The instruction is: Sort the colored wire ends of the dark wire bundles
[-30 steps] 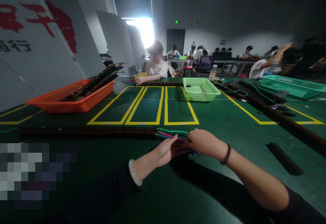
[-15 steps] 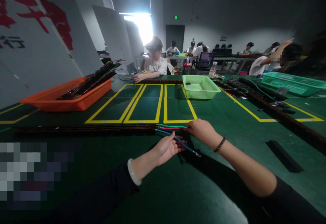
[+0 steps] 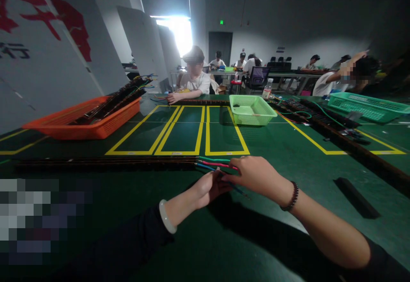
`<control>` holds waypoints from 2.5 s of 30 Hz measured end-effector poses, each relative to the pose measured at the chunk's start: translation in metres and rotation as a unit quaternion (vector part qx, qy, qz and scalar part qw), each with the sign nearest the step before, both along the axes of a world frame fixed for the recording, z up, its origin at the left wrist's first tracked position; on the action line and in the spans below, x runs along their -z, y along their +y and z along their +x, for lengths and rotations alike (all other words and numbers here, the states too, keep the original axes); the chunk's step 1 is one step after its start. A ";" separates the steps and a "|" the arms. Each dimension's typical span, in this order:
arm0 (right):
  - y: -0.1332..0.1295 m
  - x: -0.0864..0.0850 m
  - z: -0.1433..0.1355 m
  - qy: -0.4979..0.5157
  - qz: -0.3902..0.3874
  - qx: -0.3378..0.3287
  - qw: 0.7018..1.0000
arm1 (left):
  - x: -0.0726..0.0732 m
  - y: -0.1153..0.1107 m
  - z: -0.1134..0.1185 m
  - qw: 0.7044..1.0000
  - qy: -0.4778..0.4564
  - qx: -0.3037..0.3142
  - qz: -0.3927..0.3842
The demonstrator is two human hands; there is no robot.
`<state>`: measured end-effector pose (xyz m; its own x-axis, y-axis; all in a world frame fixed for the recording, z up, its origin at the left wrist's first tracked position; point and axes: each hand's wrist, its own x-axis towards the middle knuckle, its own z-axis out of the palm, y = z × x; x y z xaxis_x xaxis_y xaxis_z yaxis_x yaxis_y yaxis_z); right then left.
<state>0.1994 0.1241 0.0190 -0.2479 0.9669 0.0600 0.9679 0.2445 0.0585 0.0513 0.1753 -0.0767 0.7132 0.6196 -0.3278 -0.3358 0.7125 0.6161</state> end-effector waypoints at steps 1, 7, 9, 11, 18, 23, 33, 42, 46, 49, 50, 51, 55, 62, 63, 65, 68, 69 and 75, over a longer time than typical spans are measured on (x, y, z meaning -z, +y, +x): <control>-0.004 0.001 -0.003 -0.002 -0.016 -0.018 1.000 | 0.001 0.000 0.000 1.000 0.003 0.003 0.000; -0.013 0.011 -0.008 -0.042 -0.065 -0.063 0.995 | 0.005 0.002 -0.002 1.000 -0.009 0.020 0.009; -0.010 0.008 -0.005 -0.053 -0.064 -0.062 0.995 | 0.003 0.002 -0.003 0.999 -0.017 0.029 0.016; -0.006 0.003 0.001 -0.060 -0.052 -0.049 0.996 | -0.001 0.000 -0.003 0.999 -0.012 0.048 0.023; 0.020 0.014 0.026 0.010 -0.095 -0.086 0.992 | -0.010 -0.007 -0.003 0.992 -0.007 0.091 0.084; 0.027 0.027 0.028 0.001 -0.128 -0.077 0.989 | -0.005 -0.006 -0.003 0.989 0.016 0.089 0.115; 0.035 0.023 0.034 0.126 0.031 -0.016 0.991 | -0.003 -0.005 -0.002 0.987 0.016 0.099 0.123; 0.059 0.066 0.040 0.288 -0.135 -0.031 0.948 | -0.007 -0.003 -0.004 0.982 0.031 0.127 0.134; 0.060 0.068 0.038 0.249 -0.157 -0.039 0.955 | -0.007 -0.003 -0.004 0.980 0.027 0.134 0.144; 0.059 0.069 0.034 0.237 -0.161 -0.045 0.957 | -0.008 -0.004 -0.004 0.979 0.024 0.135 0.149; 0.058 0.069 0.033 0.236 -0.164 -0.047 0.957 | -0.009 -0.004 -0.004 0.979 0.024 0.134 0.149; 0.058 0.069 0.033 0.236 -0.163 -0.047 0.957 | -0.009 -0.004 -0.004 0.979 0.025 0.133 0.149; 0.057 0.064 0.032 0.250 -0.152 -0.034 0.956 | -0.011 -0.005 -0.005 0.979 0.030 0.137 0.149; 0.057 0.058 0.035 0.301 -0.218 -0.025 0.928 | -0.006 -0.004 -0.003 0.983 0.004 0.141 0.118; 0.056 0.057 0.035 0.300 -0.216 -0.028 0.929 | -0.006 -0.003 -0.003 0.984 0.003 0.142 0.111; 0.056 0.056 0.036 0.288 -0.201 -0.037 0.935 | -0.007 -0.002 -0.003 0.986 0.004 0.140 0.094; 0.053 0.053 0.034 0.266 -0.181 -0.040 0.946 | -0.009 -0.001 -0.003 0.990 -0.001 0.126 0.057; 0.051 0.052 0.032 0.256 -0.172 -0.038 0.951 | -0.009 0.000 -0.003 0.992 -0.005 0.119 0.042; 0.039 0.043 0.017 0.104 -0.049 -0.041 0.993 | -0.007 0.002 -0.001 0.996 -0.039 0.066 -0.038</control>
